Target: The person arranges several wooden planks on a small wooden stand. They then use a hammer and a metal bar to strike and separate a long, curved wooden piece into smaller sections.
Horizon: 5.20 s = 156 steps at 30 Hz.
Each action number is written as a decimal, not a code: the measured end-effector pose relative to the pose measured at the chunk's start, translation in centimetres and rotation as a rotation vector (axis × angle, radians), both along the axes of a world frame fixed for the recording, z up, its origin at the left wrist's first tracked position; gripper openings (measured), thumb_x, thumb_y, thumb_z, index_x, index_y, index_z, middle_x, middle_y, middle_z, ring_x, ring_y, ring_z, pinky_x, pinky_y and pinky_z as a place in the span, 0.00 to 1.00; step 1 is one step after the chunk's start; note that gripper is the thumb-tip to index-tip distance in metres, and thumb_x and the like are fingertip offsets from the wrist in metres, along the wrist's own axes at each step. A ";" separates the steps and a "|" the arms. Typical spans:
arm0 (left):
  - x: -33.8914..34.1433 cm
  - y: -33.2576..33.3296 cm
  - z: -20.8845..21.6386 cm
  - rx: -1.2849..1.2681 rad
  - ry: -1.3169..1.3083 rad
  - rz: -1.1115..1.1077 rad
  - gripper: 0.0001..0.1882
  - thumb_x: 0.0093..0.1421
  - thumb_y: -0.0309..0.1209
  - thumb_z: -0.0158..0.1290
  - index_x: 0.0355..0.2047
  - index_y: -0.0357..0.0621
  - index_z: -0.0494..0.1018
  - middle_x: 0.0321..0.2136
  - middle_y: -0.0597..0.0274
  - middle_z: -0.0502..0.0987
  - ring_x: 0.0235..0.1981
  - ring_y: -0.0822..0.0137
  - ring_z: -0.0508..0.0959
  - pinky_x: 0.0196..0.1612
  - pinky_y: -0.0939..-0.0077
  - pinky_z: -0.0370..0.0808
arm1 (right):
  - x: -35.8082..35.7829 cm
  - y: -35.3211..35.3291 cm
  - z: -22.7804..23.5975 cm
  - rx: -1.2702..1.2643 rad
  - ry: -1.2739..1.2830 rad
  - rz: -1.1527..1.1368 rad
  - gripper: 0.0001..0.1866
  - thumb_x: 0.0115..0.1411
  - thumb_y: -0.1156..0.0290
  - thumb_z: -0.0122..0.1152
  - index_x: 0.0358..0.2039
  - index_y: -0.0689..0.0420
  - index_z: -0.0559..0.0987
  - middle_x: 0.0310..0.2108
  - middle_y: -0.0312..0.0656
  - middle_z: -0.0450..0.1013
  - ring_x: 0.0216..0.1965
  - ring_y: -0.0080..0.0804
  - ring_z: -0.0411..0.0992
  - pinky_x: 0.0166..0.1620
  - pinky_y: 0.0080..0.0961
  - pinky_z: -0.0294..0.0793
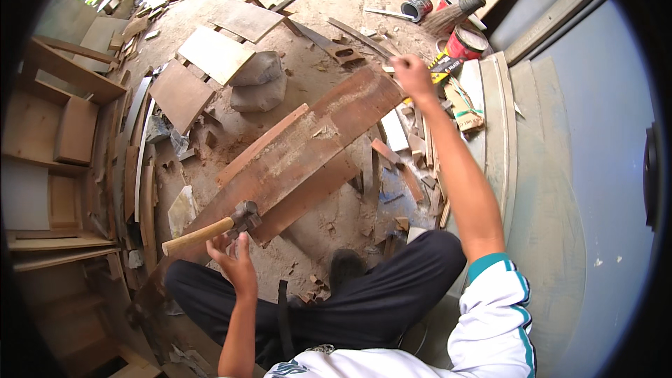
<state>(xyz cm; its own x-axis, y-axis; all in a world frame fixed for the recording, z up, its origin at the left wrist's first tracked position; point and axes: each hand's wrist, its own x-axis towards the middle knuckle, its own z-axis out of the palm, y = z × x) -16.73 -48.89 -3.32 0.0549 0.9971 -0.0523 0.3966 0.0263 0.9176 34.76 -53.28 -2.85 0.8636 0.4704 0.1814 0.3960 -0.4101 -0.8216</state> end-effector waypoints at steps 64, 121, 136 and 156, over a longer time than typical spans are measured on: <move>-4.6 -1.0 -3.0 0.505 -0.253 -0.300 0.21 0.60 0.43 0.62 0.39 0.43 0.65 0.31 0.59 0.70 0.33 0.68 0.71 0.36 0.69 0.69 | -7.3 -11.5 1.4 0.195 0.458 0.016 0.22 0.67 0.51 0.56 0.47 0.57 0.75 0.15 0.23 0.54 0.13 0.11 0.52 0.16 0.15 0.52; -9.3 16.1 4.9 -0.187 -1.391 0.723 0.25 0.69 0.59 0.38 0.29 0.51 0.58 0.19 0.71 0.61 0.14 0.77 0.59 0.17 0.80 0.63 | -43.5 3.1 -2.2 0.044 0.566 0.420 0.21 0.53 0.61 0.71 0.39 0.64 0.75 0.31 0.43 0.78 0.30 0.29 0.77 0.35 0.28 0.76; -19.8 15.0 6.3 0.017 -1.525 -0.036 0.33 0.64 0.68 0.36 0.27 0.49 0.63 0.13 0.70 0.57 0.12 0.71 0.60 0.23 0.75 0.63 | -53.6 8.0 -6.6 -0.075 -0.024 0.495 0.20 0.53 0.61 0.70 0.36 0.63 0.73 0.35 0.52 0.73 0.38 0.51 0.72 0.42 0.44 0.70; -7.5 17.2 6.3 0.030 -0.751 -0.764 0.28 0.70 0.55 0.40 0.27 0.43 0.66 0.20 0.73 0.64 0.22 0.79 0.63 0.26 0.80 0.62 | -51.0 -1.0 3.2 -0.191 0.027 -0.154 0.26 0.63 0.47 0.61 0.35 0.62 0.73 0.21 0.36 0.70 0.21 0.25 0.67 0.28 0.28 0.69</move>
